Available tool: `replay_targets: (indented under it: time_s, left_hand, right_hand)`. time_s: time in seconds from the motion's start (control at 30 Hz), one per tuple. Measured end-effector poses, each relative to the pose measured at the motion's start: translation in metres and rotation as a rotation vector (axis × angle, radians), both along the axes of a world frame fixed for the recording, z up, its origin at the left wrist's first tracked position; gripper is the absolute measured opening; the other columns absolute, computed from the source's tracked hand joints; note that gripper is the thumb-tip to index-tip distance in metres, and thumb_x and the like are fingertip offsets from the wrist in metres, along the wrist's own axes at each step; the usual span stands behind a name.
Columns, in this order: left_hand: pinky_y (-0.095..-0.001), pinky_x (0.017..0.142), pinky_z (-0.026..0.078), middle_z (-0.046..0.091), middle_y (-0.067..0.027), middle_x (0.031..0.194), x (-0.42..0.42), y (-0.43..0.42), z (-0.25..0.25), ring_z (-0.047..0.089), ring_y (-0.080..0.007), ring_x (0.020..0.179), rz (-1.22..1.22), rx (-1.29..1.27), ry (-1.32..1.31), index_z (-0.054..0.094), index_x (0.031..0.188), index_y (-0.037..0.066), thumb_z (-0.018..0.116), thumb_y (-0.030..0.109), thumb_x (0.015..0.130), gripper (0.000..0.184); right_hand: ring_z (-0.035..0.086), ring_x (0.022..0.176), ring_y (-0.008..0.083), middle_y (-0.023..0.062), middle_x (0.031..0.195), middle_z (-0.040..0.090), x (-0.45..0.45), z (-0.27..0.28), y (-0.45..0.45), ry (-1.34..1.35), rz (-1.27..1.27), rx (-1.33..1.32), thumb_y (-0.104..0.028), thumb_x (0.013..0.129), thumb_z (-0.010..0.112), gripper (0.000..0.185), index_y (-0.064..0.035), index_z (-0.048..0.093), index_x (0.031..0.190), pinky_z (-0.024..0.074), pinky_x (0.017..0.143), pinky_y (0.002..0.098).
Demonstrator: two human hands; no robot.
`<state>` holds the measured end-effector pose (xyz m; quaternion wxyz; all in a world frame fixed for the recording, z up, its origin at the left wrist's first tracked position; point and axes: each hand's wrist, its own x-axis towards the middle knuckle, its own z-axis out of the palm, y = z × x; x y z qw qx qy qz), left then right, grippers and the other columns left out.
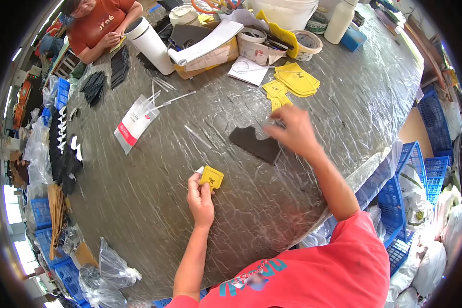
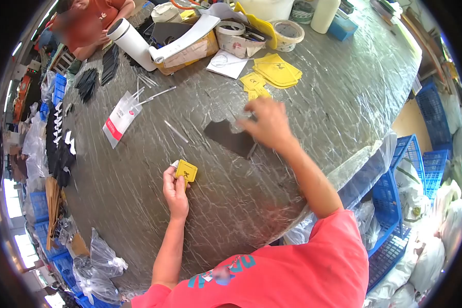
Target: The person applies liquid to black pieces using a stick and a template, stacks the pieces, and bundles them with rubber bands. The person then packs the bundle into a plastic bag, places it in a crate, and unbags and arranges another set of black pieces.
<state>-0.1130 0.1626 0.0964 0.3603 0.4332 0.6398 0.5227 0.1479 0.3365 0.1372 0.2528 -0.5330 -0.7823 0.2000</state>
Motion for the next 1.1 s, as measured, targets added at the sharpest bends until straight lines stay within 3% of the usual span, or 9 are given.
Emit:
replay_targets:
  time_s: [0.13,0.27,0.53,0.67,0.73,0.83,0.87,0.97,1.1]
  left_hand:
    - [-0.0263,0.067,0.049,0.061,-0.007,0.102,0.006,-0.001,-0.003,0.055,-0.0096,0.076,0.031,0.03,0.095,0.048,0.131,-0.002,0.047,0.005,0.098,0.033]
    - [-0.0266,0.067,0.049,0.06,-0.0069,0.099,0.007,-0.003,-0.001,0.054,-0.0098,0.075,0.049,0.057,0.077,0.047,0.132,-0.002,0.046,0.005,0.098,0.035]
    - [-0.0294,0.077,0.052,0.059,-0.0087,0.106,0.003,0.0,0.007,0.059,-0.013,0.086,0.05,0.059,-0.168,0.035,0.141,0.001,0.045,0.004,0.098,0.045]
    - [-0.0318,0.08,0.053,0.058,-0.0113,0.112,0.0,0.002,0.025,0.062,-0.0169,0.089,0.078,0.052,-0.296,0.029,0.145,0.003,0.048,-0.001,0.095,0.054]
    - [-0.0323,0.082,0.053,0.057,-0.0111,0.111,0.003,0.007,0.031,0.063,-0.0178,0.09,0.068,0.072,-0.331,0.027,0.146,0.003,0.049,-0.003,0.093,0.057]
    - [-0.033,0.084,0.054,0.053,-0.0097,0.112,0.009,0.011,0.032,0.061,-0.0171,0.095,0.012,0.083,-0.302,0.021,0.148,0.003,0.048,-0.006,0.093,0.062]
    - [-0.0325,0.084,0.054,0.052,-0.0095,0.112,0.012,0.01,0.031,0.061,-0.0167,0.095,0.006,0.078,-0.277,0.02,0.148,0.003,0.048,-0.007,0.093,0.062]
    - [-0.0297,0.08,0.054,0.052,-0.008,0.109,0.018,0.009,0.036,0.06,-0.0144,0.093,0.007,0.048,-0.212,0.021,0.147,0.003,0.048,-0.007,0.094,0.061]
    - [-0.0255,0.074,0.052,0.051,-0.0048,0.101,0.013,0.003,0.03,0.057,-0.0101,0.087,-0.027,-0.017,-0.112,0.026,0.147,0.003,0.048,-0.006,0.094,0.058]
  right_hand:
    - [0.063,0.096,0.0309,0.0133,0.098,0.066,0.021,-0.026,0.057,-0.067,-0.292,0.084,-0.036,0.077,0.074,0.036,-0.0068,0.069,0.097,0.0459,0.086,0.0447]
    - [0.067,0.09,0.0298,0.0138,0.093,0.07,0.018,-0.018,0.074,-0.217,-0.327,-0.114,-0.036,0.077,0.073,0.038,-0.0022,0.069,0.094,0.0519,0.078,0.0419]
    - [0.067,0.078,0.0225,0.013,0.084,0.07,0.025,-0.018,0.05,0.243,-0.37,-0.072,-0.023,0.082,0.071,0.026,-0.0005,0.07,0.097,0.051,0.072,0.0342]
    - [0.061,0.071,0.0113,0.0064,0.075,0.065,0.009,0.008,-0.019,0.536,-0.156,-0.308,-0.016,0.085,0.071,0.022,0.002,0.068,0.097,0.0484,0.066,0.0282]
    - [0.064,0.07,0.0152,0.0089,0.077,0.067,-0.008,0.015,-0.062,0.512,0.04,-0.562,-0.015,0.083,0.072,0.022,0.0018,0.067,0.096,0.05,0.067,0.0297]
    - [0.067,0.072,0.022,0.0102,0.084,0.067,-0.023,0.014,-0.096,0.231,0.232,-0.429,-0.013,0.081,0.072,0.02,-0.0011,0.066,0.097,0.0518,0.068,0.0333]
    - [0.067,0.075,0.0272,0.0106,0.091,0.065,-0.03,0.017,-0.102,0.164,0.194,-0.292,-0.012,0.081,0.071,0.019,-0.0043,0.065,0.097,0.0522,0.068,0.0371]
    - [0.065,0.08,0.0269,0.0089,0.093,0.062,-0.041,0.033,-0.104,0.193,0.16,-0.236,-0.013,0.082,0.071,0.02,-0.0069,0.064,0.1,0.051,0.071,0.0387]
    - [0.055,0.103,0.0306,0.0093,0.105,0.057,-0.036,0.024,-0.07,0.027,0.056,0.104,-0.015,0.08,0.072,0.031,-0.0084,0.06,0.108,0.0438,0.086,0.0428]
